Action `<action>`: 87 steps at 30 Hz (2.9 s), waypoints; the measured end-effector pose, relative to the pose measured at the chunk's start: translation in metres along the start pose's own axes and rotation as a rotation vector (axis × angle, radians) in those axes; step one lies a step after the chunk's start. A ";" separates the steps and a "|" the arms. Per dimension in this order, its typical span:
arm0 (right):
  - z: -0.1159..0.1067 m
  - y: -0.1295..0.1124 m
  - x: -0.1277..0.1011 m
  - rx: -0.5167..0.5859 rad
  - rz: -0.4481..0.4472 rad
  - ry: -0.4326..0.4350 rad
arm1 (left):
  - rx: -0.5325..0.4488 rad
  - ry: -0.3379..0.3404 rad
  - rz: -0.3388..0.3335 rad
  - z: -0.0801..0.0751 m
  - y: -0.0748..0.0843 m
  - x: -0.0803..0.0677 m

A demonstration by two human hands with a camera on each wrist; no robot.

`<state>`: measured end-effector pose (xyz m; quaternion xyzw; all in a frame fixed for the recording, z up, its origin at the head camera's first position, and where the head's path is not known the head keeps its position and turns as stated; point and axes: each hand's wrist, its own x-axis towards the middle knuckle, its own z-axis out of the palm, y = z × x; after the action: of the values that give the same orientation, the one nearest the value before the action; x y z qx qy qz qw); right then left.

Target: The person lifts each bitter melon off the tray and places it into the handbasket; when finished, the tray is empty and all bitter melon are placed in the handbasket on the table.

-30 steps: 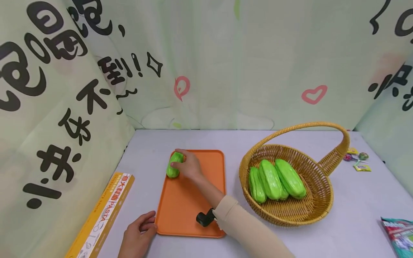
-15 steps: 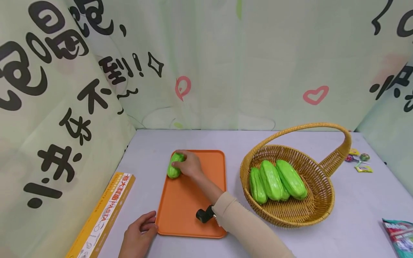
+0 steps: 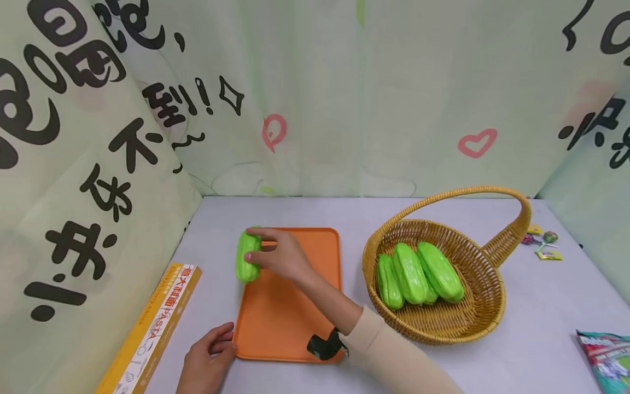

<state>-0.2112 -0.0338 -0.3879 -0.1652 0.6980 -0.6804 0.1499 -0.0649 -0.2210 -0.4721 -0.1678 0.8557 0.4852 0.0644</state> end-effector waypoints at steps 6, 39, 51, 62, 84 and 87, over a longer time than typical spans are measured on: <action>-0.017 -0.040 -0.040 0.073 -0.055 -0.224 | -0.001 0.001 -0.004 -0.001 0.001 -0.001; -0.257 -0.070 -0.197 -0.482 0.005 -0.175 | -0.003 0.022 0.029 -0.002 0.001 -0.001; -0.288 -0.040 -0.170 -0.468 0.134 -0.123 | 0.011 0.025 -0.001 -0.002 0.002 -0.001; -0.285 -0.040 -0.162 -0.584 0.132 -0.099 | 0.010 0.014 -0.004 -0.002 0.004 0.001; -0.280 -0.042 -0.163 -0.594 0.172 -0.073 | 0.011 0.004 -0.025 -0.002 0.002 0.000; -0.280 -0.044 -0.162 -0.603 0.162 -0.064 | 0.006 0.007 -0.018 -0.002 0.004 0.000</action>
<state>-0.1857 0.2884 -0.3385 -0.1675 0.8743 -0.4228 0.1699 -0.0663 -0.2206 -0.4684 -0.1772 0.8559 0.4814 0.0665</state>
